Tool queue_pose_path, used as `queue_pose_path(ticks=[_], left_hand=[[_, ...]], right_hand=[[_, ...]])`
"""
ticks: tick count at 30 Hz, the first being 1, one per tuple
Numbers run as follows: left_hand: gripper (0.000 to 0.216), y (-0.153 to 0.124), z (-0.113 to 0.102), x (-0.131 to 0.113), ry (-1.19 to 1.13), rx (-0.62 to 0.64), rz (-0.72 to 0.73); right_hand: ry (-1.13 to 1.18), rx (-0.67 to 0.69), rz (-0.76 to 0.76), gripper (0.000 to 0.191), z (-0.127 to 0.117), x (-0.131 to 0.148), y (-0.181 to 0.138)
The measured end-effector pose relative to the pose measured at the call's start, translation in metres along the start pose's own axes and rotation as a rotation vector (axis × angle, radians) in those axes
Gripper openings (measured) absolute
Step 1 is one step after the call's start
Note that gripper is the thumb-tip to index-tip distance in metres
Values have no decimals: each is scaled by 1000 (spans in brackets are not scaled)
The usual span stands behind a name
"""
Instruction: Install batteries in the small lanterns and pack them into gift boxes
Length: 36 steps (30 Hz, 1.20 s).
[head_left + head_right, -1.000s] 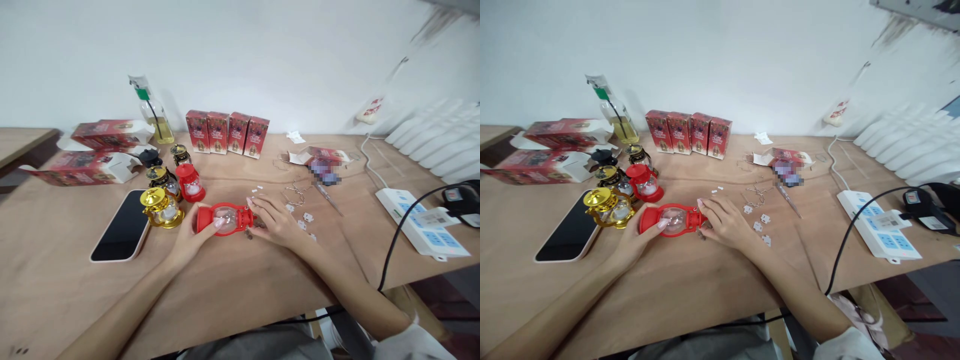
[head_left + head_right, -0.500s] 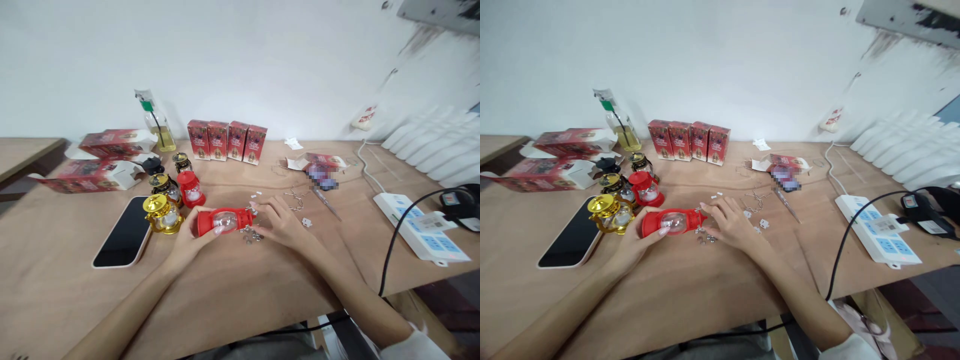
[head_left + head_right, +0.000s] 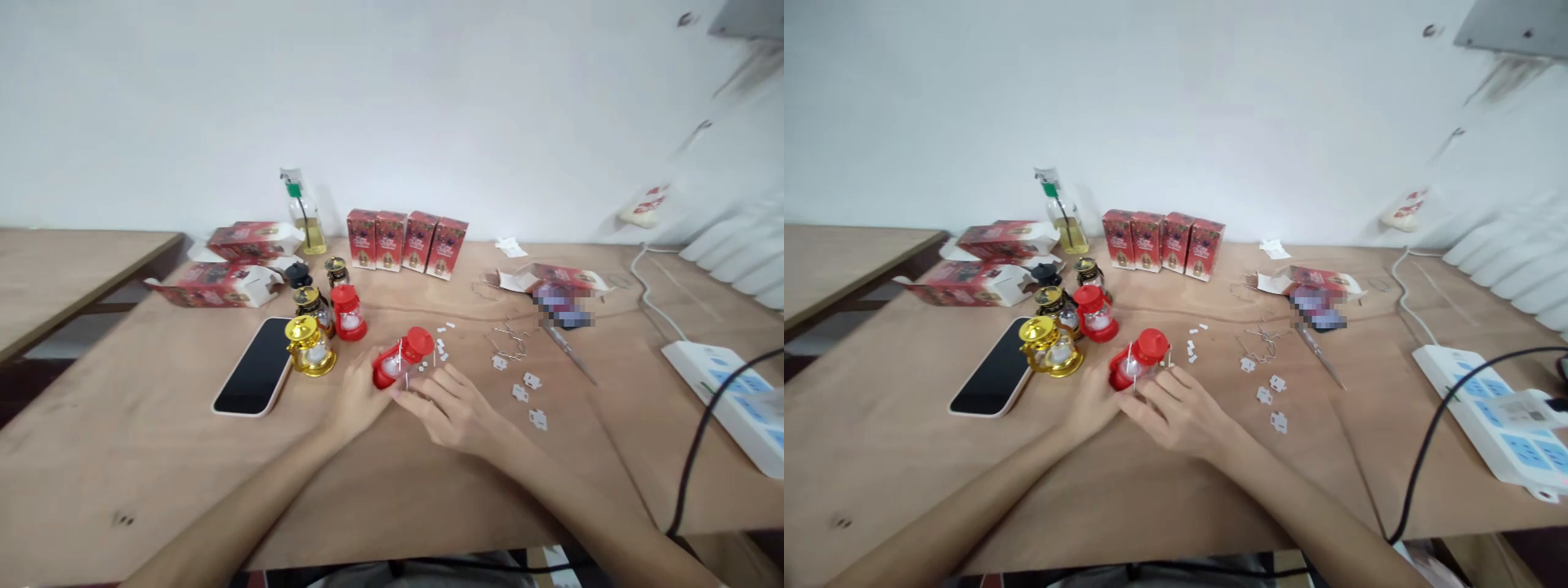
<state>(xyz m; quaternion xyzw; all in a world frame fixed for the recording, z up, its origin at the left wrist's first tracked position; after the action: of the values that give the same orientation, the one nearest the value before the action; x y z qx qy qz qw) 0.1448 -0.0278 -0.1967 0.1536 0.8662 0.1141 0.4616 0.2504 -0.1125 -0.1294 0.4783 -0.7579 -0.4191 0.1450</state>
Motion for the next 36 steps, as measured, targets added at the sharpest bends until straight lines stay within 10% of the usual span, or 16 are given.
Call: queue_pose_path(ticks=[10,13,18,19,22,24,30,36], left_hand=[[60,-11,11,16,233,31,-46],[55,-36,-13,11,250,68,-85],[21,-64,-71,-16,-59,485,-298],[24,-56,-89,-22,-162,468,-323],[24,-4,-185,-16,-51,-197,-246],[25,22,-218,5,212,-428,-261],[27,74,-213,82,620,-302,-369],[27,56,-219,75,670,-331,-394]], right_hand=[[-159,172,112,31,34,8,-12],[-151,200,142,36,42,12,-17],[-211,223,219,37,45,9,-22],[-223,219,245,36,44,7,-22],[-219,192,284,35,36,9,-19],[-175,155,260,33,31,16,-16],[-18,16,202,25,17,34,-13],[63,-39,219,26,13,30,-12]])
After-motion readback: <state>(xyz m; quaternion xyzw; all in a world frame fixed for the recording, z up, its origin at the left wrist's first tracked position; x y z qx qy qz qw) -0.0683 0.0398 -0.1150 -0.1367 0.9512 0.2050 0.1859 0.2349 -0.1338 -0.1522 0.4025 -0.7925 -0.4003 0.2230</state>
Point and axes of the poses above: each hand's wrist, its own y-axis towards the middle knuckle, its own z-axis out of the palm, x = y × z, the point moved 9 cm from there along y, towards the middle knuckle, and after that the axes turned 4 degrees about -x, right-handed, at the moved point
